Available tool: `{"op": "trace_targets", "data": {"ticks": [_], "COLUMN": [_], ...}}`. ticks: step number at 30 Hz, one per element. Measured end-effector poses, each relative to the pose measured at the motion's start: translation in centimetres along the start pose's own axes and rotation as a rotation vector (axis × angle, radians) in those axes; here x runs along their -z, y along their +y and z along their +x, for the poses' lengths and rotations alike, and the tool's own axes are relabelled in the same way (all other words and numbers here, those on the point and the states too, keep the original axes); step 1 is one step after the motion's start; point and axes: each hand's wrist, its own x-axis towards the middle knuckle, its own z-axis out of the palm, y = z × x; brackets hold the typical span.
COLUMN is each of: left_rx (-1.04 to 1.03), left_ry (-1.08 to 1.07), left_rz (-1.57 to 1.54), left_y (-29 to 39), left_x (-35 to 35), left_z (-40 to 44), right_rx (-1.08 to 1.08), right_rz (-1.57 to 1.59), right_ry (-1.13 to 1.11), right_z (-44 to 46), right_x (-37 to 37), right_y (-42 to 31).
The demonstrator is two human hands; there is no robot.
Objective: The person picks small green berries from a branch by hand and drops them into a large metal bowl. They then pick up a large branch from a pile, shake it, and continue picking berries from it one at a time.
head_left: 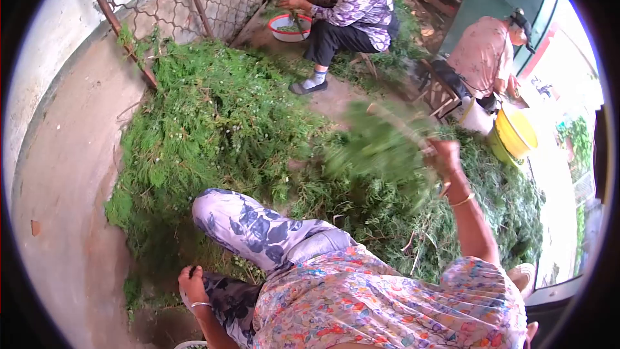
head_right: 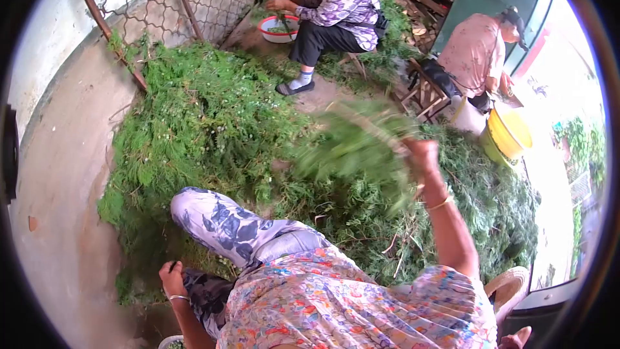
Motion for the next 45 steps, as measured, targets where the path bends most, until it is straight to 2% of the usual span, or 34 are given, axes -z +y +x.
{"op": "trace_targets", "data": {"ticks": [1,2,3,4,5,6,8,10,12,13,14,15,16,17,18,19,21,22,24,25,26,28,30,32,34,36,38,40,42,44,45], "left_rx": [0.036,0.039,-0.245,-0.535,-0.530,-0.522,-0.516,-0.443,-0.416,-0.485,-0.551,-0.486,-0.471,-0.496,-0.518,-0.493,-0.638,-0.623,-0.597,-0.588,-0.552,-0.082,-0.094,-0.100,-0.240,-0.275,-0.322,-0.358,-0.353,-0.188,-0.166], "left_ry": [-0.011,-0.026,0.016,0.054,0.045,0.051,0.026,0.047,0.036,0.025,0.015,-0.003,0.019,0.005,-0.009,0.006,0.108,0.132,0.207,0.249,0.299,0.225,0.268,0.301,0.284,0.269,0.245,0.090,0.025,-0.117,-0.130], "left_rz": [0.067,0.067,0.245,0.423,0.424,0.413,0.418,0.367,0.324,0.382,0.442,0.413,0.423,0.419,0.421,0.442,0.434,0.369,0.286,0.259,0.279,-0.116,-0.137,-0.147,-0.056,-0.107,-0.164,-0.175,-0.088,-0.035,0.010], "left_y": [-0.9,-3.0,-5.8,-6.4,-7.0,-6.5,-5.6,-4.8,-3.5,-3.2,-3.1,-3.9,-4.3,-4.6,-4.7,-4.4,-6.4,-6.6,-5.5,-4.4,-3.6,-1.5,0.6,3.4,7.6,10.9,11.4,11.1,10.4,7.9,5.4], "left_x": [-0.3,-0.3,0.0,0.3,0.2,0.1,0.2,0.1,0.2,0.2,0.5,0.7,1.1,1.5,2.0,2.1,2.4,2.5,3.0,3.2,3.8,4.4,5.0,6.1,6.7,6.6,6.1,5.6,4.8,3.3,2.3], "left_z": [0.3,1.3,2.7,3.1,3.4,2.9,2.1,1.9,0.9,0.4,0.1,0.2,0.1,-0.2,-0.6,-1.5,-1.6,-1.8,-3.3,-4.1,-4.9,-6.2,-6.6,-7.6,-8.3,-9.1,-8.7,-7.6,-5.6,-2.6,-0.4], "right_rx": [0.014,0.177,0.172,0.029,0.056,0.200,0.102,0.050,0.176,0.161,0.106,0.204,0.114,0.180,0.223,0.284,0.382,0.415,0.514,0.571,0.553,0.556,0.456,0.406,0.142,0.143,0.248,0.289,0.341,0.339,0.445], "right_rz": [-0.107,0.022,-0.468,-1.000,-1.077,-1.217,-1.311,-1.076,-0.973,-1.052,-0.879,-0.984,-0.821,-0.784,-0.885,-0.843,-0.799,-0.802,-0.753,-0.771,-0.771,-0.711,-0.597,-0.556,-0.424,-0.468,-0.421,-0.460,-0.225,-0.243,-0.186], "right_ry": [0.205,0.418,0.566,0.702,0.956,1.020,1.053,0.724,0.455,0.292,0.153,-0.048,-0.189,-0.293,-0.305,-0.358,-0.505,-0.590,-0.677,-0.652,-0.669,-0.725,-0.734,-0.835,-0.846,-0.885,-0.931,-0.937,-0.911,-0.896,-0.848], "right_z": [-0.5,3.5,5.5,2.6,4.1,2.2,-1.2,-1.7,-4.3,-4.4,-4.2,-4.1,-6.1,-6.7,-7.6,-8.6,-10.0,-9.8,-9.2,-9.4,-9.2,-7.4,-5.5,-6.1,-6.9,-7.0,-7.6,-8.2,-9.5,-11.7,-12.6], "right_x": [4.1,9.3,15.3,17.1,19.8,20.0,16.8,13.6,6.6,3.4,0.3,-2.5,-5.8,-8.3,-10.7,-12.3,-15.6,-16.8,-18.4,-18.9,-19.3,-19.9,-20.6,-21.0,-21.7,-22.3,-23.1,-23.9,-24.9,-26.1,-27.1], "right_y": [-2.5,-0.4,0.1,-3.6,-1.9,-3.7,-5.9,-4.5,-2.5,-0.7,2.5,4.8,4.5,5.7,6.4,6.1,5.0,5.0,5.4,4.9,4.5,6.3,8.6,7.5,5.7,4.5,2.7,0.6,-1.7,-5.4,-6.8]}}
